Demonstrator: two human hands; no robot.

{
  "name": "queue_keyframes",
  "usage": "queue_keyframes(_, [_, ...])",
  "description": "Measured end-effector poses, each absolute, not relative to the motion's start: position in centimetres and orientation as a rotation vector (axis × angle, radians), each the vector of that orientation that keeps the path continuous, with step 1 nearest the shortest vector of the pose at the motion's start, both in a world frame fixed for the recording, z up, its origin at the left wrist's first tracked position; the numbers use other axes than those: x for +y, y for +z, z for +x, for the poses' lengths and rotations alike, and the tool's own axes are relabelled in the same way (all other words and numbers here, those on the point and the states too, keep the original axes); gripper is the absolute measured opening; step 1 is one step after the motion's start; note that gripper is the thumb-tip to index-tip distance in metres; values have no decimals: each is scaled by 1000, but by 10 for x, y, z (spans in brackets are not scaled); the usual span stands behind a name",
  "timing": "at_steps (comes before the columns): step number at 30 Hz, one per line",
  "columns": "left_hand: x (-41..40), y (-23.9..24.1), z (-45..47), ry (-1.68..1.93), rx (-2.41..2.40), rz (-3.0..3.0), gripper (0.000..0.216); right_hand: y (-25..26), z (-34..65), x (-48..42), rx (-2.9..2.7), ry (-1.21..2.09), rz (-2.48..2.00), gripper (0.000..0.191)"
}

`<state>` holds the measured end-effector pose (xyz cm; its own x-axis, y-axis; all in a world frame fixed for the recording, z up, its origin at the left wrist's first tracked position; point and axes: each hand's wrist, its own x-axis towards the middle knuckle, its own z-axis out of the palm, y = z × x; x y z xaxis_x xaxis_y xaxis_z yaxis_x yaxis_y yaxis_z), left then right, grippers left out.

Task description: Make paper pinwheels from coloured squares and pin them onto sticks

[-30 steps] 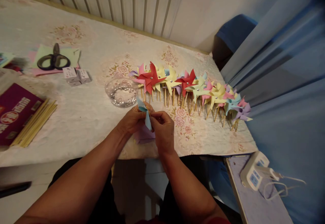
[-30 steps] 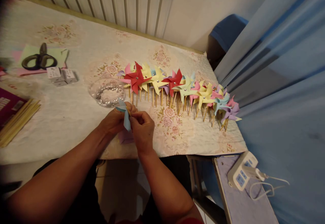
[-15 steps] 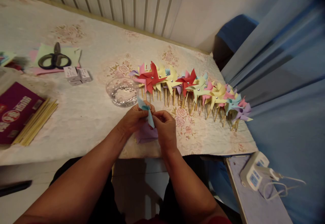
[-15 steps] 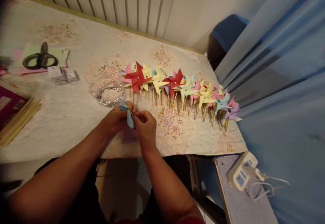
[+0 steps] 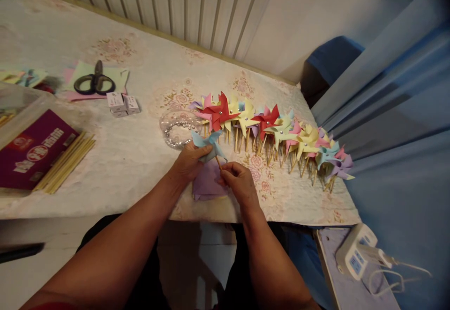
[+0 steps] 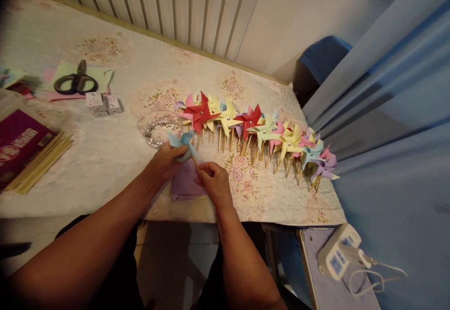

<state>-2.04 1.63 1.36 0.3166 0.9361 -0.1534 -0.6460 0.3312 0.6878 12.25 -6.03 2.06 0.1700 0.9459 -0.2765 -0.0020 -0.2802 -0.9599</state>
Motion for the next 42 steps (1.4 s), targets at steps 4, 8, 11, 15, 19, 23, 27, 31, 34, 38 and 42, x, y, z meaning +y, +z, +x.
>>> queue_keyframes(4, [17, 13, -20, 1117, 615, 595, 26, 16, 126, -59, -1063, 1236, -1566, 15])
queue_keyframes(8, [18, 12, -20, 1082, 647, 637, 23, 12, 128, -57, -1078, 1256, -1578, 17])
queue_keyframes(11, [17, 10, -20, 1078, 624, 665, 29, 12, 131, -56, -1026, 1285, -1578, 19])
queue_keyframes(15, [15, 7, -21, 1060, 638, 706, 37, 11, 138, -53, -977, 1287, -1535, 20])
queue_keyframes(19, [17, 4, -21, 1000, 713, 699, 38, 9, 144, -51, -924, 1317, -1460, 23])
queue_keyframes(23, [18, 0, -20, 945, 814, 699, 33, 6, 146, -48, -881, 1341, -1413, 25])
queue_keyframes(27, [18, -2, -20, 934, 828, 716, 32, 3, 146, -47, -880, 1343, -1402, 25])
queue_keyframes(31, [18, -1, -20, 930, 850, 723, 30, 0, 146, -47, -892, 1351, -1403, 25])
queue_keyframes(34, [18, -1, -19, 910, 864, 728, 26, -1, 146, -47, -904, 1348, -1398, 25])
queue_keyframes(38, [17, 0, -18, 882, 882, 736, 21, -3, 146, -47, -901, 1342, -1385, 23])
queue_keyframes(42, [16, 0, -18, 864, 866, 748, 24, -5, 147, -46, -897, 1346, -1380, 22])
